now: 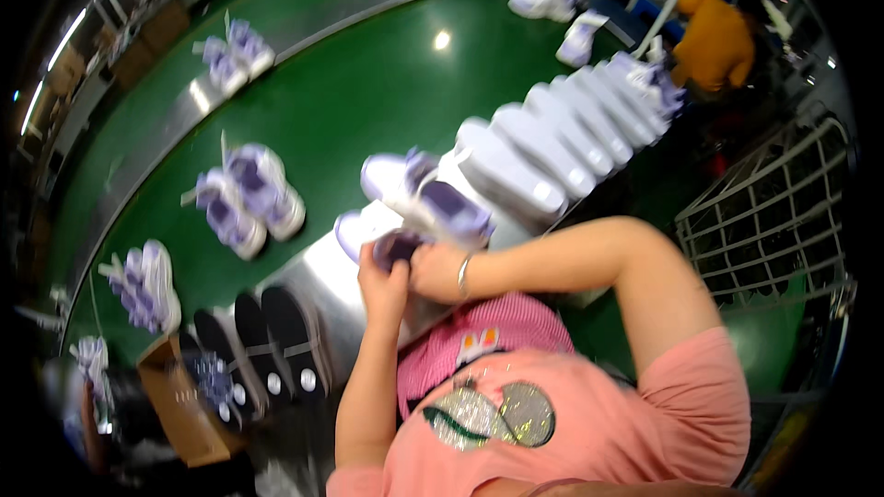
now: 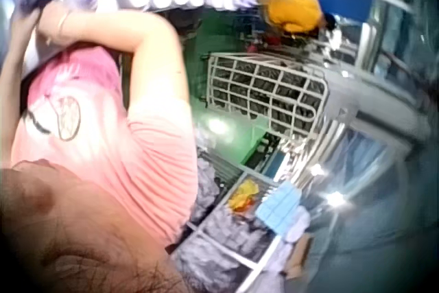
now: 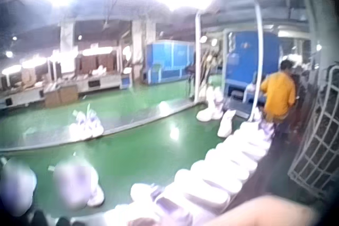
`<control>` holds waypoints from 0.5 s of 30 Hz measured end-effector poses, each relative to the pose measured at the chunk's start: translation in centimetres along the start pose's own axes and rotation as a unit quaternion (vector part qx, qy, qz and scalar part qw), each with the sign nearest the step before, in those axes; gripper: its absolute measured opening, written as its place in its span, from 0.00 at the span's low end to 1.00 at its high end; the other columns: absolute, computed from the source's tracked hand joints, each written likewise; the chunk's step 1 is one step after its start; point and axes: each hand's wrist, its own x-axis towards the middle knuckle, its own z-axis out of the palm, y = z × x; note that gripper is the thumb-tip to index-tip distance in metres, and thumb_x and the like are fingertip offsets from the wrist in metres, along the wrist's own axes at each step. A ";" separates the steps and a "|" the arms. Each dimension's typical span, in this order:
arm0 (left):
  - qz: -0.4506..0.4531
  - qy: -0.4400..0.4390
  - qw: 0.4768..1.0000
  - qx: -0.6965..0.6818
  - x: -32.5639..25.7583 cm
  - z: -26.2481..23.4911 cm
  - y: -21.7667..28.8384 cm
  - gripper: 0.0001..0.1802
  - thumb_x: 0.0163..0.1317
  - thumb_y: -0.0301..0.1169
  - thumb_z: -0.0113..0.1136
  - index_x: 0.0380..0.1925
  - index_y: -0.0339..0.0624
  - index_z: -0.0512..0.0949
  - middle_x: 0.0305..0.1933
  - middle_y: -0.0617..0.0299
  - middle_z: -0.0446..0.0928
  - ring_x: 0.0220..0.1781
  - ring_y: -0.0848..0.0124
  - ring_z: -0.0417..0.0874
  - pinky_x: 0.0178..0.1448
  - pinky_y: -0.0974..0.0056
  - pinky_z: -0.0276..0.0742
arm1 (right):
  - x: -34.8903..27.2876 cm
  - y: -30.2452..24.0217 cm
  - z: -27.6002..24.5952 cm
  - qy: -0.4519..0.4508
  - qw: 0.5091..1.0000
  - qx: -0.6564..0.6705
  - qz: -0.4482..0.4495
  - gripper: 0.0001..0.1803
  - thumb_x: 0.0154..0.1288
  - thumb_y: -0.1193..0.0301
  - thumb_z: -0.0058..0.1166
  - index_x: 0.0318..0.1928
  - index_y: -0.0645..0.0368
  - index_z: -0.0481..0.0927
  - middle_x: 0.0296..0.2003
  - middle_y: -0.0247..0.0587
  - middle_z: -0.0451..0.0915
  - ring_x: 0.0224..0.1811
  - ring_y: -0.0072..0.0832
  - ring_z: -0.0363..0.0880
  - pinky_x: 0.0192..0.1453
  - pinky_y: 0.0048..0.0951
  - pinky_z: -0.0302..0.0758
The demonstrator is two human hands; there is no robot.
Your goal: The person picks up insoles one at a time and slides them into the interior of purple sneakers, reaching inside to smooth them into place.
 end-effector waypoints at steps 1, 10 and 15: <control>-0.007 0.010 1.000 -0.019 -0.1 0.2 -0.4 0.18 0.42 0.23 0.49 0.38 0.35 0.70 0.36 0.51 0.75 0.39 0.63 0.77 0.46 0.64 0.71 | 0.3 0.3 0.7 -0.013 0.999 0.026 0.018 0.09 0.47 0.71 0.47 0.28 0.62 0.77 0.28 0.49 0.76 0.30 0.39 0.76 0.33 0.36 0.73; -0.077 -0.005 0.996 -0.051 3.9 -1.3 -0.6 0.18 0.42 0.21 0.48 0.39 0.36 0.70 0.36 0.55 0.76 0.39 0.67 0.76 0.45 0.67 0.70 | 6.7 3.2 -1.7 -0.302 0.931 0.136 0.152 0.13 0.51 0.67 0.47 0.36 0.58 0.78 0.35 0.48 0.78 0.39 0.40 0.77 0.43 0.35 0.71; -0.056 -0.021 0.997 -0.050 3.3 -1.1 -3.0 0.19 0.43 0.19 0.46 0.40 0.35 0.69 0.36 0.57 0.75 0.38 0.71 0.77 0.42 0.69 0.72 | 8.0 3.1 -1.0 -0.404 0.909 0.084 0.063 0.19 0.47 0.70 0.49 0.44 0.54 0.75 0.46 0.47 0.72 0.49 0.35 0.71 0.52 0.34 0.66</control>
